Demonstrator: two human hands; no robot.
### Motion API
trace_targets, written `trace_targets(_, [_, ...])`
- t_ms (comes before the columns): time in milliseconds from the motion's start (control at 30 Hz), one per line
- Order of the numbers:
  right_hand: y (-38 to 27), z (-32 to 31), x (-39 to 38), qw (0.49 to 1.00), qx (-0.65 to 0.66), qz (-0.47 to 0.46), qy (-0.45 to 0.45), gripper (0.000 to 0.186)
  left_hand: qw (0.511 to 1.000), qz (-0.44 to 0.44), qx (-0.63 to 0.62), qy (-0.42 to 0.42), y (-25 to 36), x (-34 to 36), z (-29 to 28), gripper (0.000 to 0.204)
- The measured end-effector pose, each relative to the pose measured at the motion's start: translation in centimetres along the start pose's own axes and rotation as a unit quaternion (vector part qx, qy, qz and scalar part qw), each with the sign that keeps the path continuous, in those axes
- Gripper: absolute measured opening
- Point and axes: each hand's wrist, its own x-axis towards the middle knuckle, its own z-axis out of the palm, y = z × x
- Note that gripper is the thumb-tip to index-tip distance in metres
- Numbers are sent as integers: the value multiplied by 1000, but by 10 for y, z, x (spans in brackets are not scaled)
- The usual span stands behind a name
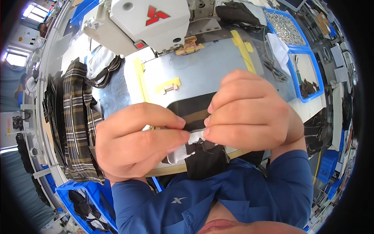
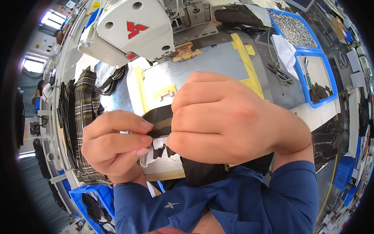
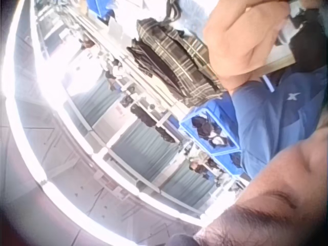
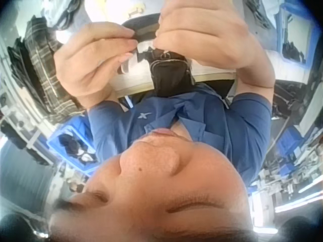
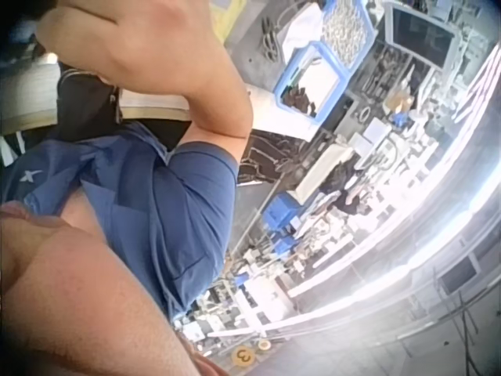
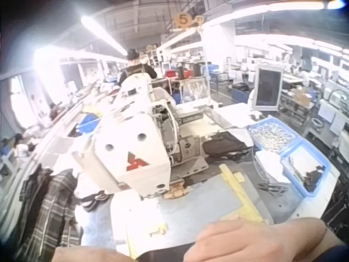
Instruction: The person sews zippers onto plaid fabric pouches using an industrial sewing machine. They align the zipper with the fabric edge, guide the material under the needle, and stitch along the zipper line. The person repeatedly flips the pouch to sew both sides of the zipper and inspects the finished seams.
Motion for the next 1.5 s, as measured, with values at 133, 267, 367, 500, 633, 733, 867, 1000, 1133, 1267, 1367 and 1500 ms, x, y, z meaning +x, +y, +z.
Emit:
trace_targets(133, [-2, 1, -1, 1000, 1, 7, 2, 9, 997, 32, 44, 47, 1, 0, 7, 18])
trace_targets(267, [-3, 2, 0, 1000, 7, 7, 2, 9, 987, 100, 112, 55, -4, -1, 13, 26])
trace_targets(367, [-3, 6, -1, 1000, 8, 5, 8, 9, 980, 116, 160, 40, -1, 0, 15, 18])
trace_targets(500, [-4, 2, 0, 1000, 14, 10, 2, 8, 965, 161, 205, 24, -2, 2, 11, 14])
trace_targets(633, [-4, 0, 1, 1000, 21, 13, 0, 8, 975, 181, 119, 44, -15, 0, 18, 24])
trace_targets(733, [-3, -1, 1, 1000, 25, 16, 2, 9, 986, 155, 57, 27, -14, 0, 13, 31])
trace_targets(867, [-2, 2, 0, 999, 28, 20, 18, 10, 990, 131, 40, 37, -11, 4, 22, 28])
trace_targets(1000, [1, 4, -2, 999, 29, 20, 32, 9, 995, 69, 64, 34, -4, 4, 21, 16])
trace_targets(1133, [1, 6, -3, 999, 32, 20, 39, 8, 991, 109, 72, 38, -10, 3, 21, 15])
trace_targets(1267, [0, 2, -1, 999, 26, 27, 27, 7, 990, 106, 77, 55, -9, 4, 24, 13])
trace_targets(1367, [0, 2, -1, 998, 34, 42, 36, 9, 995, 74, 41, 46, -8, 4, 26, 11])
trace_targets(1500, [-4, -3, -2, 990, 74, 116, 31, 17, 998, -1, -63, -11, -9, 0, 18, 26])
